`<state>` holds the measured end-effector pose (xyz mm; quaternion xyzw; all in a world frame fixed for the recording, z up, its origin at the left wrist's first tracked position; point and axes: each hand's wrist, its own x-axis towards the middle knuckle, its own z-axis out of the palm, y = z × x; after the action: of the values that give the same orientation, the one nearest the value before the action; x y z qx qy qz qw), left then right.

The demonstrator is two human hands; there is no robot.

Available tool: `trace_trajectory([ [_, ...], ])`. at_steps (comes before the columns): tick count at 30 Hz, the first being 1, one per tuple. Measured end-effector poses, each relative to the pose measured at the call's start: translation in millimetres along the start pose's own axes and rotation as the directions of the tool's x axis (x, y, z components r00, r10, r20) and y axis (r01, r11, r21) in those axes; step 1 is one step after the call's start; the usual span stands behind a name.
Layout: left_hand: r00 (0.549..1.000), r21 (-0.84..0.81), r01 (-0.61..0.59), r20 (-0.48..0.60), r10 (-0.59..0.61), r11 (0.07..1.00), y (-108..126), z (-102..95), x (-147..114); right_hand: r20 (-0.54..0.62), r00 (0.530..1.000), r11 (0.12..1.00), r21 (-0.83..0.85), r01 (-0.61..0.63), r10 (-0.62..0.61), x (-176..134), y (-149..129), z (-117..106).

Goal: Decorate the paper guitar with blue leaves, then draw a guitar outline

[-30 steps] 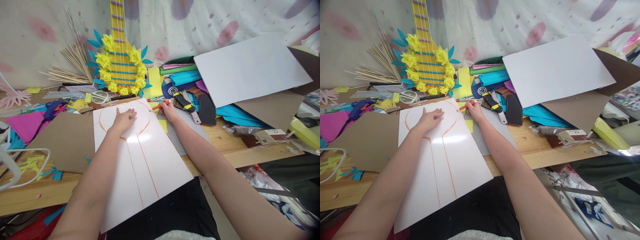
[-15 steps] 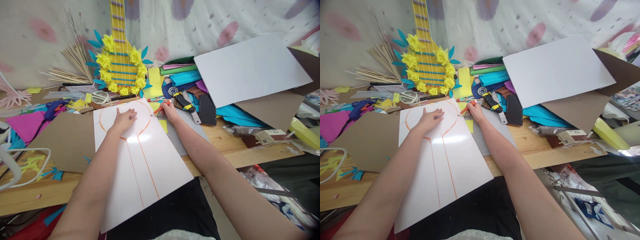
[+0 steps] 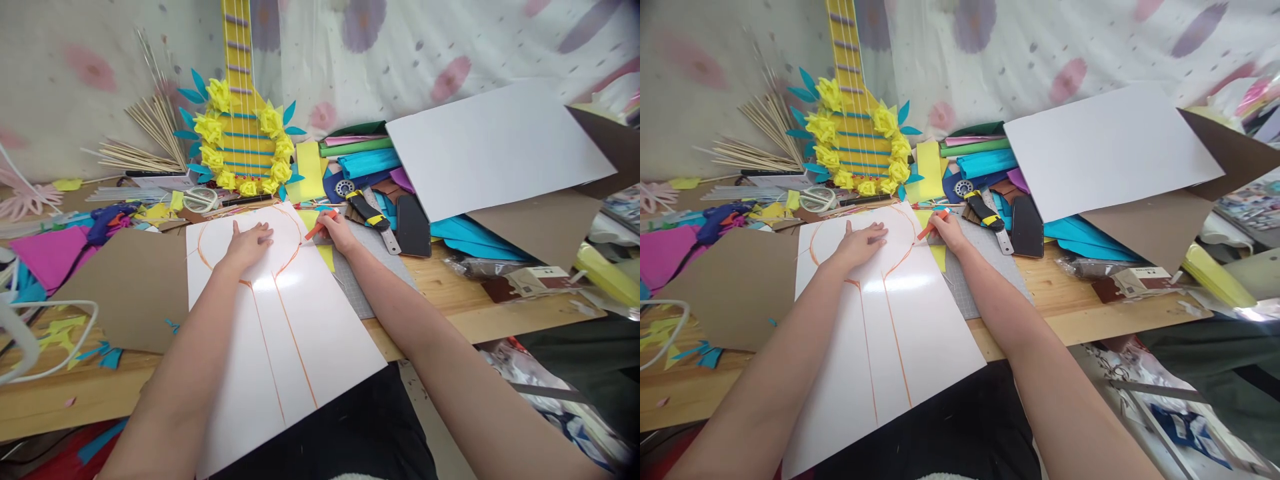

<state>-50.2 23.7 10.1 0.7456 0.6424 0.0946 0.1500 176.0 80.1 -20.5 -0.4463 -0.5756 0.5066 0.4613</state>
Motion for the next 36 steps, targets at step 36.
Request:
trace_trajectory([
  [36,1.000,-0.002,-0.010,0.003,0.010,1.000,-0.5,-0.7,-0.1,-0.074,0.997,0.999,0.028,0.029,-0.026,-0.2,-1.4,-4.1],
])
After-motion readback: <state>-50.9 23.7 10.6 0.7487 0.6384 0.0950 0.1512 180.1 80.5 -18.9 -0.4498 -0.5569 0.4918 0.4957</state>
